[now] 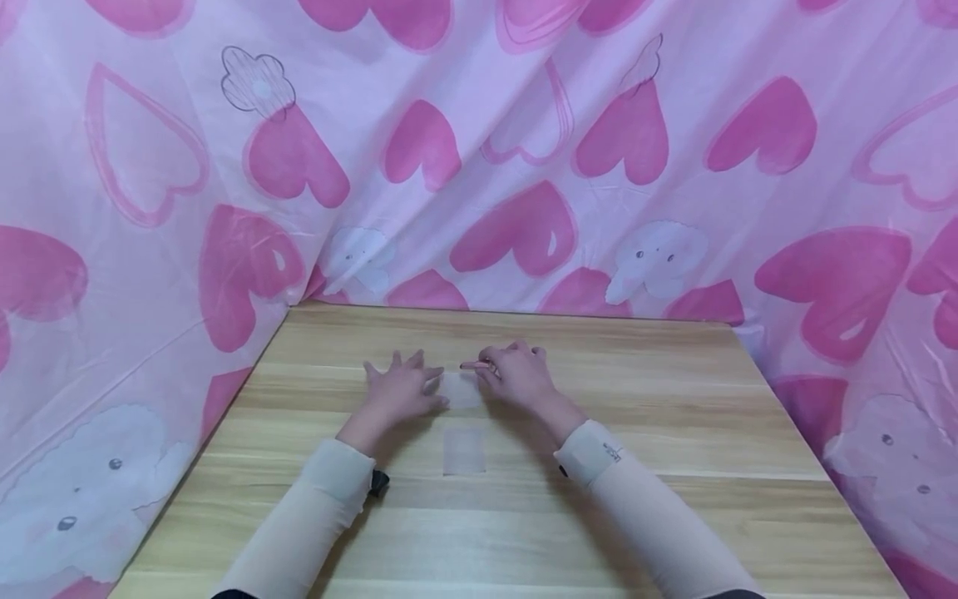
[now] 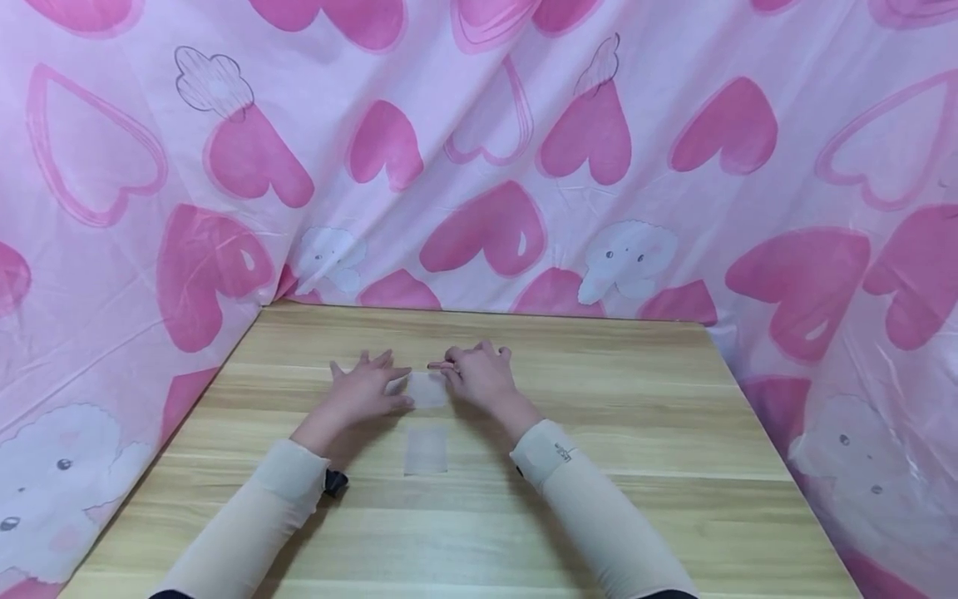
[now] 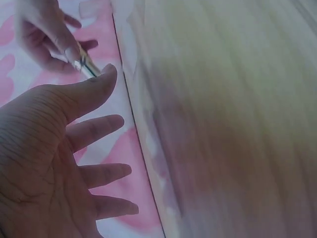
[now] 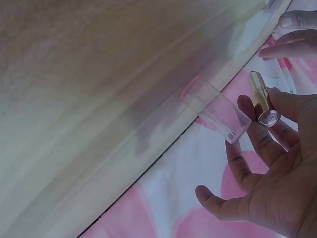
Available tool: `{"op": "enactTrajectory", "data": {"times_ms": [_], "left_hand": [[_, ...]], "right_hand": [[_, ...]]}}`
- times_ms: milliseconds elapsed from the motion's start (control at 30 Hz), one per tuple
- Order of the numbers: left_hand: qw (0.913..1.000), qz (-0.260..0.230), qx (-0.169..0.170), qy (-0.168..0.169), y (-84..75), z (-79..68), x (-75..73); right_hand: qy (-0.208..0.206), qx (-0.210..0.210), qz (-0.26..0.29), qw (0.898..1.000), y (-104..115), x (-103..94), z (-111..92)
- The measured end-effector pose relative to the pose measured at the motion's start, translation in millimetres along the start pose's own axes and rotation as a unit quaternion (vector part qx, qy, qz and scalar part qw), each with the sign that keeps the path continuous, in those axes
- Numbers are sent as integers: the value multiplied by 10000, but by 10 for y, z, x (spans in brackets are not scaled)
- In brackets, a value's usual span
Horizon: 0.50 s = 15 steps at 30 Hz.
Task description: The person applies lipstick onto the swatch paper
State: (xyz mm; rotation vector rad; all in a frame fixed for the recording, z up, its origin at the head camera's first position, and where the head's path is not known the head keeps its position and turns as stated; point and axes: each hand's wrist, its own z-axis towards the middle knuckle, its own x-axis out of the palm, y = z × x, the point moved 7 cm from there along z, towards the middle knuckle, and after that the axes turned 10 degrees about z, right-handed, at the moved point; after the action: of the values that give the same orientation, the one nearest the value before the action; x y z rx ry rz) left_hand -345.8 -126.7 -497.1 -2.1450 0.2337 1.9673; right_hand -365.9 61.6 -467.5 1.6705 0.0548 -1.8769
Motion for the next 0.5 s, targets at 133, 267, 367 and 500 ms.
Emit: {"op": "enactTrajectory", "data": {"times_ms": [133, 267, 367, 500], "left_hand": [[9999, 14, -38, 108, -111, 34, 44], [9998, 19, -46, 172, -136, 58, 83], [9998, 48, -41, 193, -129, 76, 111], [9998, 46, -59, 207, -119, 91, 140]], "right_hand": [[134, -11, -68, 9999, 13, 38, -4], [199, -61, -178, 9996, 50, 62, -3], [208, -131, -216, 9995, 77, 71, 3], [257, -172, -211, 9993, 96, 78, 1]]}}
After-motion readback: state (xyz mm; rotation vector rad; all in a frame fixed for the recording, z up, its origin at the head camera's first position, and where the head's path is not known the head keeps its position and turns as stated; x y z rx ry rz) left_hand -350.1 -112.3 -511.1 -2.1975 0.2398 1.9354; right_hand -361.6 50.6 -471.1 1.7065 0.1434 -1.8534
